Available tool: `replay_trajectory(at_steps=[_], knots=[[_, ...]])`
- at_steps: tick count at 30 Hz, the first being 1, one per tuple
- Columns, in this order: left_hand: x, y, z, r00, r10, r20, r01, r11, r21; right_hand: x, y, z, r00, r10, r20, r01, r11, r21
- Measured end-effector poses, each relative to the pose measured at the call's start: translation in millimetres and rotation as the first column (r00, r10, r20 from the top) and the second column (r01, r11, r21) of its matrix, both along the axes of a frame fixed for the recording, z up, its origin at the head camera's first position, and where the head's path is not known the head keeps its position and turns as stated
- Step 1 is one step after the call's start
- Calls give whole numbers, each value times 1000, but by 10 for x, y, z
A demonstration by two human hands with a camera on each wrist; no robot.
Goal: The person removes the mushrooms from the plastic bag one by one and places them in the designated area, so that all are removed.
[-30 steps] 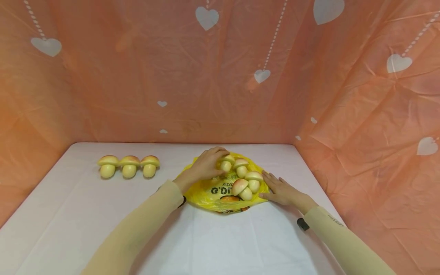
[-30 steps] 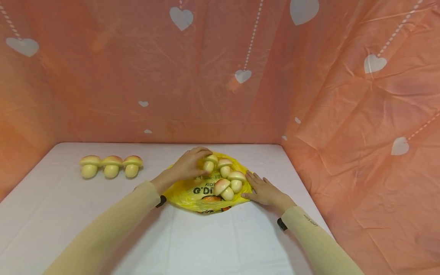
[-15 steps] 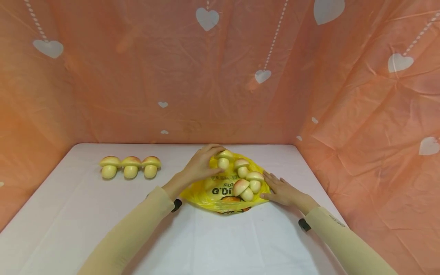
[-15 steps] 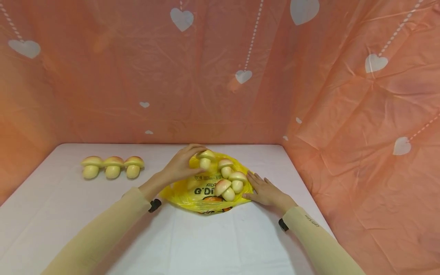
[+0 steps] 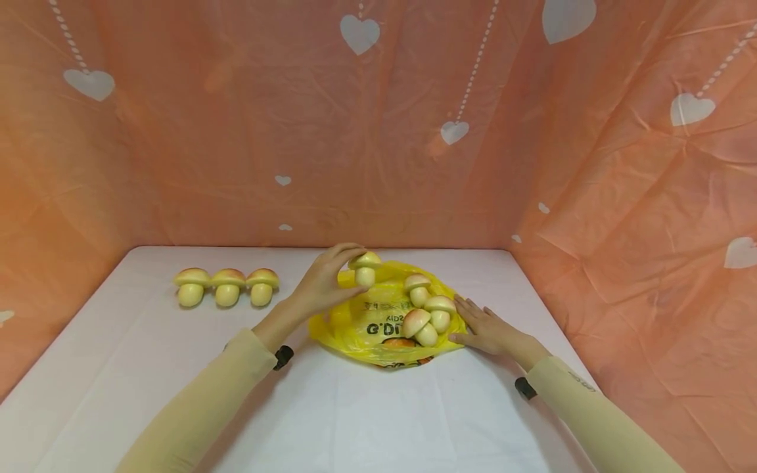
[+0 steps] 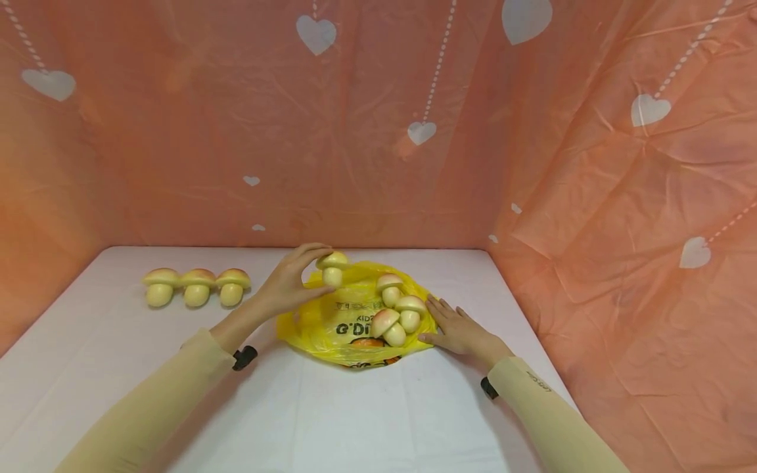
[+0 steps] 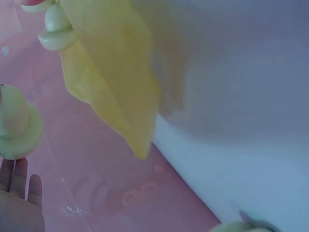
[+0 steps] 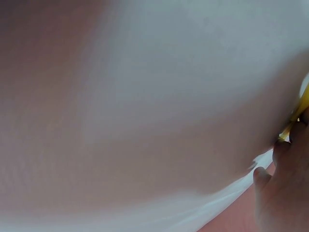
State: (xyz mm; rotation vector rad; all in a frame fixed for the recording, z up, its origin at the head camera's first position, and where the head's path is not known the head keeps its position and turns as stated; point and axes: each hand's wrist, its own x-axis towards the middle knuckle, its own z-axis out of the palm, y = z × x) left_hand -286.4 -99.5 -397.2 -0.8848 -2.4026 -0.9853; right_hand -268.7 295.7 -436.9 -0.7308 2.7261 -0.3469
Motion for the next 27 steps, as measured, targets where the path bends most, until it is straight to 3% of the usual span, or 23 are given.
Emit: replay_trajectory(at_steps=[15, 27], knots=[[59, -414, 10, 999, 45, -24, -46, 998, -45, -6, 5, -5, 1000, 1, -6, -1, 1000, 5], [66, -770, -18, 992, 120, 28, -116, 987, -110, -4, -1, 4, 1000, 1, -1, -1, 1000, 8]])
